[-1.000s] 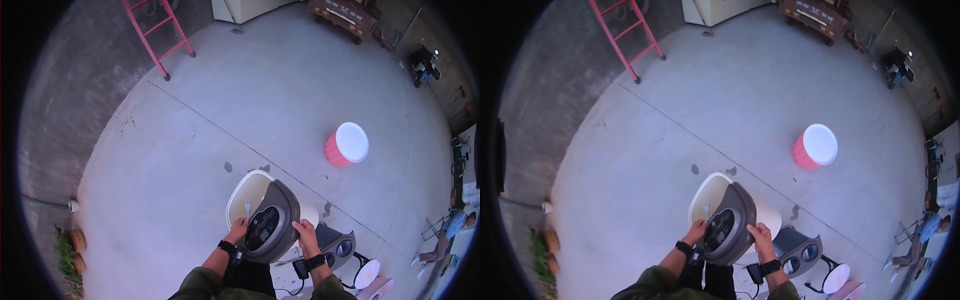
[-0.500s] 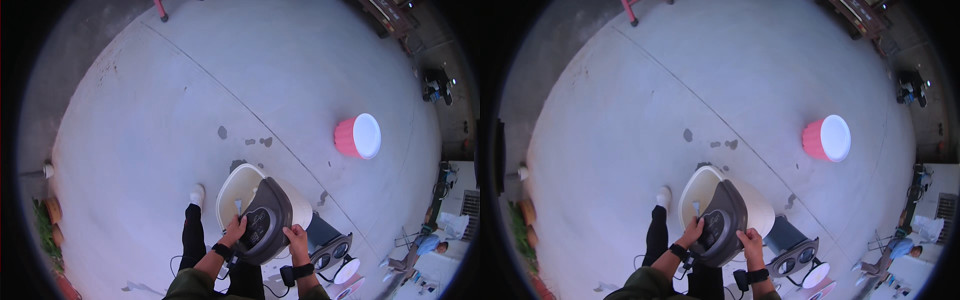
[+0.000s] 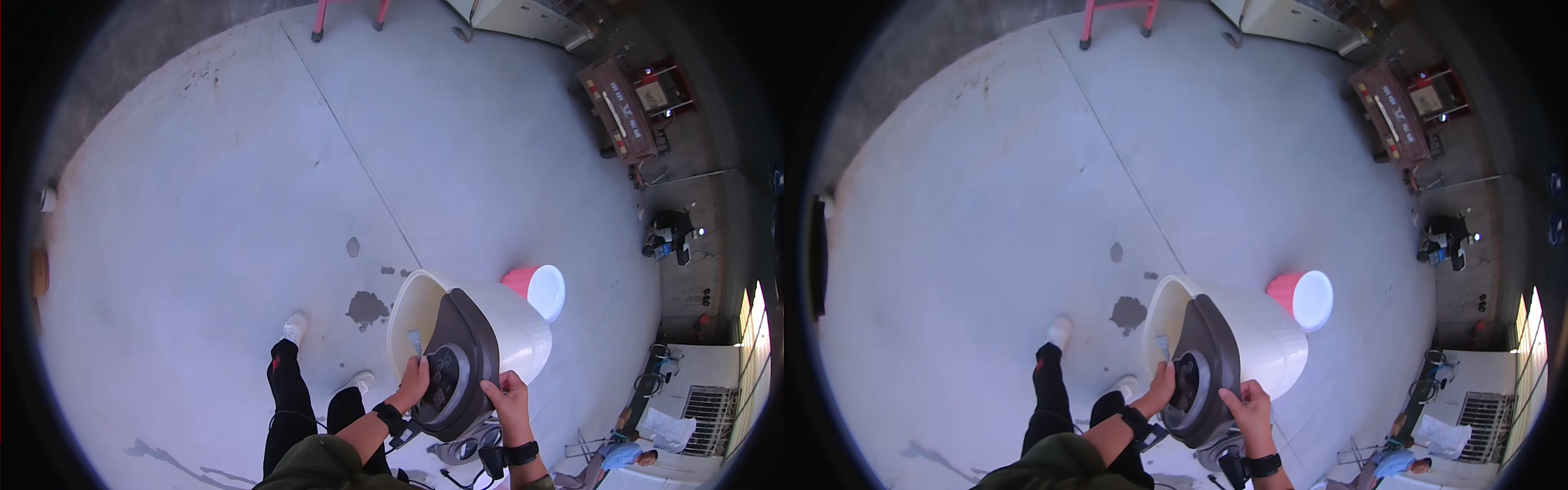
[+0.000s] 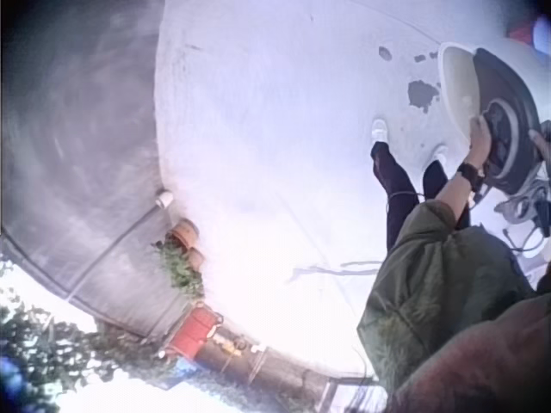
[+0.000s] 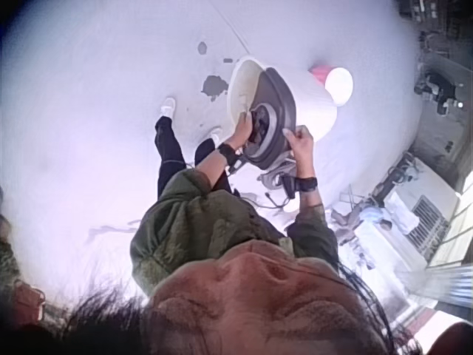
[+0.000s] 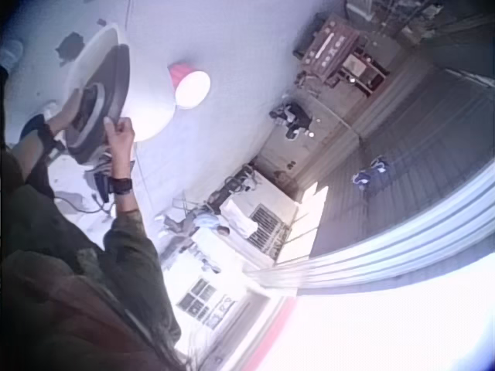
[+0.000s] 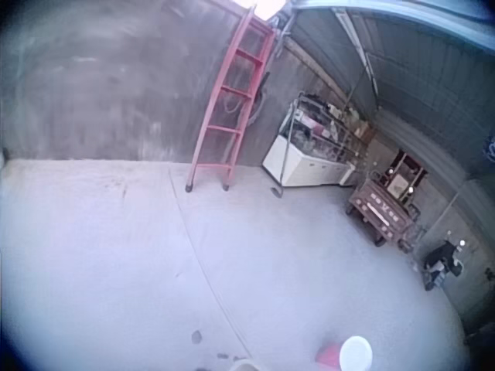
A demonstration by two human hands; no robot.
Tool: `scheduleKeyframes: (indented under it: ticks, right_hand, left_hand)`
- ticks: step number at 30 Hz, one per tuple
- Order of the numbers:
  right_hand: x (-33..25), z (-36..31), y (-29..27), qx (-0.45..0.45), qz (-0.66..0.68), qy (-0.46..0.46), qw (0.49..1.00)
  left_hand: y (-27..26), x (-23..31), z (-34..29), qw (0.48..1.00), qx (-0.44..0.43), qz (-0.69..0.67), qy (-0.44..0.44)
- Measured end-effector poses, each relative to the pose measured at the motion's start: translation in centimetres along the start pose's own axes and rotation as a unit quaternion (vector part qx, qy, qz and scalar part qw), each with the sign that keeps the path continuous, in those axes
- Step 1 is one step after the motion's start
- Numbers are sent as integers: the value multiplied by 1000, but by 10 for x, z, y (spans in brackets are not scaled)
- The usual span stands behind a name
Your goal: The person handles parts of a foot massager by hand, removing a pink lid and a grey frame before placing a white bucket and a blue container onto the base of the unit.
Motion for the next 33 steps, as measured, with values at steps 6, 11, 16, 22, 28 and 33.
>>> scheduleKeyframes:
  ticks: [6,11,16,22,28,33]
  right_hand:
    - [-75,-29,-56,36,-80,-94,992]
    - [-147,-61,-70,29,-159,-214,963]
    - [-182,-91,-91,57,-206,-248,945]
    - [-206,-120,-99,63,-273,-288,916]
    - [-218,-143,-106,75,-305,-297,902]
    - [-220,-156,-101,86,-318,-310,892]
  left_hand:
    - [51,75,1,991,-22,-103,84]
    - [73,90,21,947,-81,-269,154]
    - [92,168,-23,866,-216,-424,154]
    - [76,222,-65,816,-224,-512,148]
    - [89,232,-75,822,-208,-511,140]
    - [91,238,-77,788,-238,-498,272]
Point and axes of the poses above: each hand's wrist, its own z-axis towards the middle knuckle, its own y-axis out of the palm, x = y × z, the point moved 1 cm from there along z, towards the middle knuckle, and after that the axes turned 4 degrees about -x, right-handed, at the moved point
